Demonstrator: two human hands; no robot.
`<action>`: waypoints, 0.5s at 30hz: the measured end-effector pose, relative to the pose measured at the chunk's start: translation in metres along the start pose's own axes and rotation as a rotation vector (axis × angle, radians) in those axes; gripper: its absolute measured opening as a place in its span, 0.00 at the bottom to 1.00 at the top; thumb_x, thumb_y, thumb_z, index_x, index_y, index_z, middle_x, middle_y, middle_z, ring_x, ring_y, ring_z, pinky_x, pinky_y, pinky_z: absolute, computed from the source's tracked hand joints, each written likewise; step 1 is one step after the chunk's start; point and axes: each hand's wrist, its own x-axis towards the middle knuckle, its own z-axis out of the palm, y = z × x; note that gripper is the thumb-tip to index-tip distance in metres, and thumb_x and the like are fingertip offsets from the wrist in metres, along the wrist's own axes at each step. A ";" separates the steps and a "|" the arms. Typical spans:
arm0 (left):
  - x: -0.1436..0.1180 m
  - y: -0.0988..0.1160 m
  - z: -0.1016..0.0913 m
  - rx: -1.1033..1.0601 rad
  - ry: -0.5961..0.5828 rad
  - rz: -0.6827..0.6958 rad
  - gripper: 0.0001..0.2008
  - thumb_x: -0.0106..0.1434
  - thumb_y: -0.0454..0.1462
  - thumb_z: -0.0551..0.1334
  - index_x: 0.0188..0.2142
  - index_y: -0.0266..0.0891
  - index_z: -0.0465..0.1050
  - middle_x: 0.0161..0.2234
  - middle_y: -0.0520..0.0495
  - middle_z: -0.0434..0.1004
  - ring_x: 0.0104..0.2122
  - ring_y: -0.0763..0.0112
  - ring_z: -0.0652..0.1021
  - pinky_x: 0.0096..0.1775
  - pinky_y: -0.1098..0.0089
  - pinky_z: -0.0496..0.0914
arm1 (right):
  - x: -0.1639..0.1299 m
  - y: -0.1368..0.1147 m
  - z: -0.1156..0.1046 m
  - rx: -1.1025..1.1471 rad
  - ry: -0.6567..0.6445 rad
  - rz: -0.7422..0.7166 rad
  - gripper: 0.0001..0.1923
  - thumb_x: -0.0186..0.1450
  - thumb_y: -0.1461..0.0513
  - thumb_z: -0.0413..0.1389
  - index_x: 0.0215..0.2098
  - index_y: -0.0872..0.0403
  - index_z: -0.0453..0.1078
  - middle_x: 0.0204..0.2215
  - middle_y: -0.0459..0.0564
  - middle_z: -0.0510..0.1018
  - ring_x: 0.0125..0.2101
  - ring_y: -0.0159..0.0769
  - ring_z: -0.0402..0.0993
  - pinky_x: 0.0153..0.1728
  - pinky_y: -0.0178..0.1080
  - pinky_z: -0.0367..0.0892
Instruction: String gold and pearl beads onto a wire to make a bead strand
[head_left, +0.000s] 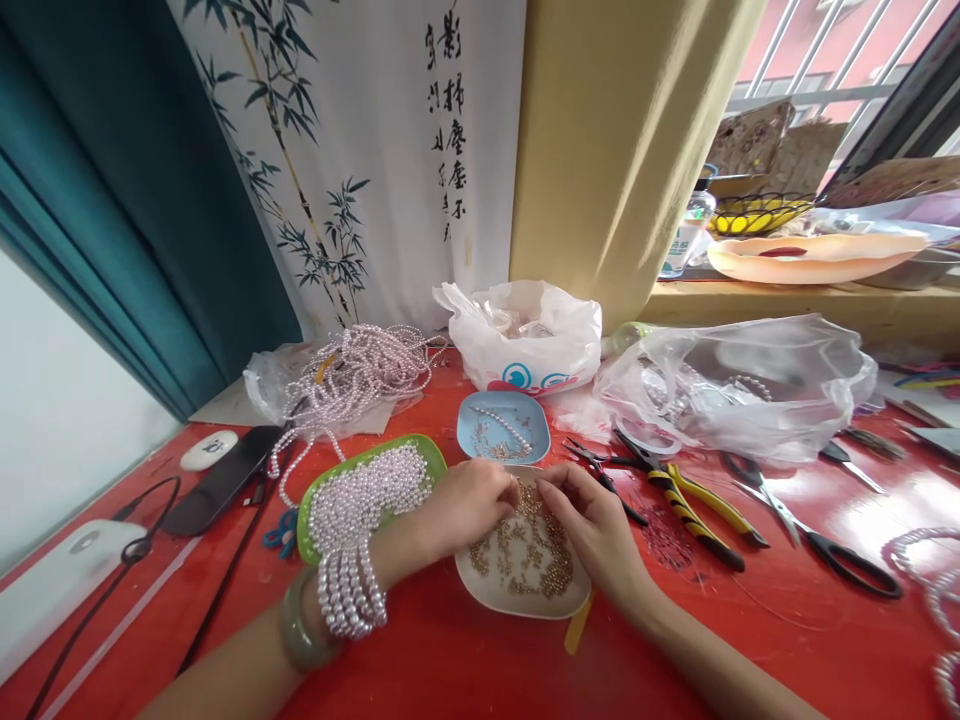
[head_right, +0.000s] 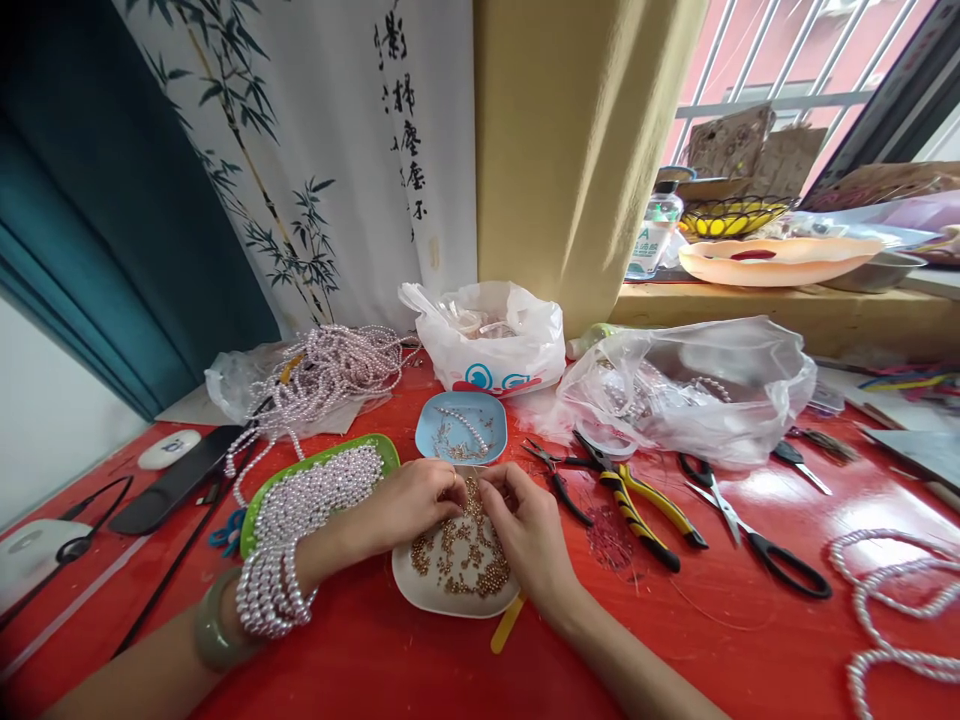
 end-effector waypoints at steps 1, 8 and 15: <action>0.000 0.001 0.000 0.011 0.001 0.009 0.06 0.53 0.34 0.57 0.29 0.41 0.73 0.31 0.49 0.74 0.34 0.66 0.73 0.35 0.69 0.64 | 0.000 0.000 0.000 0.000 -0.001 -0.004 0.08 0.60 0.59 0.48 0.26 0.54 0.62 0.21 0.43 0.65 0.22 0.29 0.59 0.23 0.31 0.57; -0.001 0.003 0.000 0.036 -0.010 0.025 0.06 0.54 0.34 0.57 0.29 0.41 0.72 0.31 0.49 0.74 0.34 0.66 0.72 0.34 0.69 0.64 | 0.000 0.000 0.000 -0.001 0.001 -0.007 0.08 0.60 0.59 0.48 0.26 0.54 0.62 0.21 0.43 0.65 0.22 0.29 0.59 0.23 0.31 0.57; -0.001 0.003 -0.002 -0.059 0.003 -0.017 0.06 0.53 0.35 0.56 0.28 0.39 0.71 0.31 0.48 0.74 0.34 0.66 0.72 0.34 0.69 0.64 | -0.001 -0.002 0.000 -0.003 0.007 -0.001 0.08 0.60 0.59 0.48 0.26 0.54 0.62 0.21 0.43 0.66 0.23 0.30 0.60 0.23 0.31 0.57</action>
